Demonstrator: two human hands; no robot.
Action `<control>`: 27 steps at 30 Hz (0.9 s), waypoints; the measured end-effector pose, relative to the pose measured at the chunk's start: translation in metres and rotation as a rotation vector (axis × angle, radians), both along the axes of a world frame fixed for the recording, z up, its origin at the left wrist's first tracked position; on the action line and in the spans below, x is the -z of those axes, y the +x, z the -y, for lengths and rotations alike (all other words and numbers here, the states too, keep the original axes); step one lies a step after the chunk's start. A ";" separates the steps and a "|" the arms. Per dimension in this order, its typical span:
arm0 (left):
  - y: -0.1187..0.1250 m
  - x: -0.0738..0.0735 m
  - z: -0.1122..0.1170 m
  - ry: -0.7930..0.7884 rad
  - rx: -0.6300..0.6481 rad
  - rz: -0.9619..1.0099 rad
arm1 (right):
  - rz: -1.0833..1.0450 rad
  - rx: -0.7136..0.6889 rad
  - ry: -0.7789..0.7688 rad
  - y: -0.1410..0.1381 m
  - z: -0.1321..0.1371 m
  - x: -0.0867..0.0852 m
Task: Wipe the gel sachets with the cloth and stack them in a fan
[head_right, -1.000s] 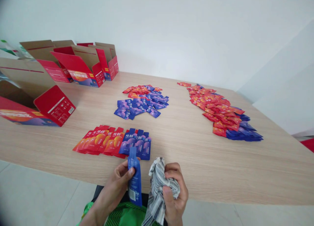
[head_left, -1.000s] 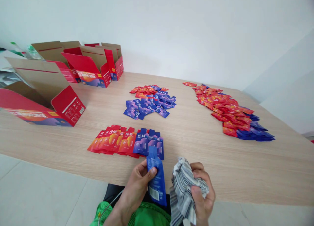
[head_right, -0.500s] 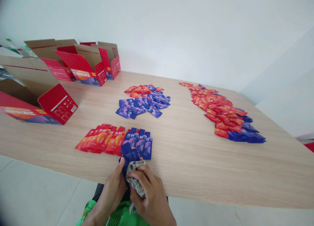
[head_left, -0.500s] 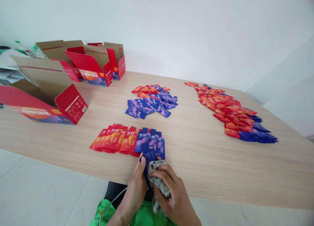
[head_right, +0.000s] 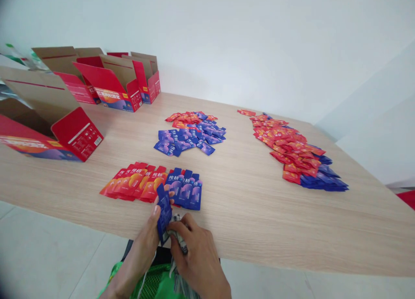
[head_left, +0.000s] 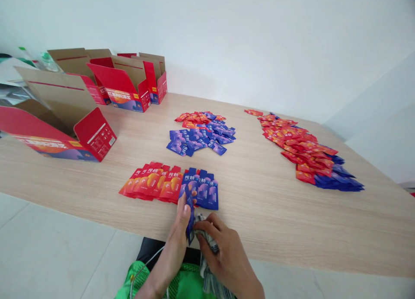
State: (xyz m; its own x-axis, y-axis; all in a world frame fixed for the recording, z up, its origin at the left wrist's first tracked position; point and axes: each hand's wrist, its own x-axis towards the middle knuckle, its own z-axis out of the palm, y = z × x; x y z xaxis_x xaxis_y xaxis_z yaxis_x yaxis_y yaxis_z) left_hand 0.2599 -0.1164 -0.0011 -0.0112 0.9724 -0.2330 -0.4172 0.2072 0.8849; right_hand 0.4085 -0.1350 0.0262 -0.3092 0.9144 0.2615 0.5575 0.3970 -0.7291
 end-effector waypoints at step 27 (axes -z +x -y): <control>-0.075 0.004 -0.012 -0.005 0.142 -0.243 | -0.186 0.142 -0.159 -0.033 -0.077 0.001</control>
State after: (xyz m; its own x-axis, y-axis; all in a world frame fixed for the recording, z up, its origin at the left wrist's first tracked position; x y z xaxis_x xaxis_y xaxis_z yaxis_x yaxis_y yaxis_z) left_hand 0.1849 -0.1042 -0.0053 0.0684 0.9671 -0.2451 -0.1590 0.2531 0.9543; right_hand 0.3754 -0.0583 0.0249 -0.1352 0.9791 0.1518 0.4503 0.1972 -0.8708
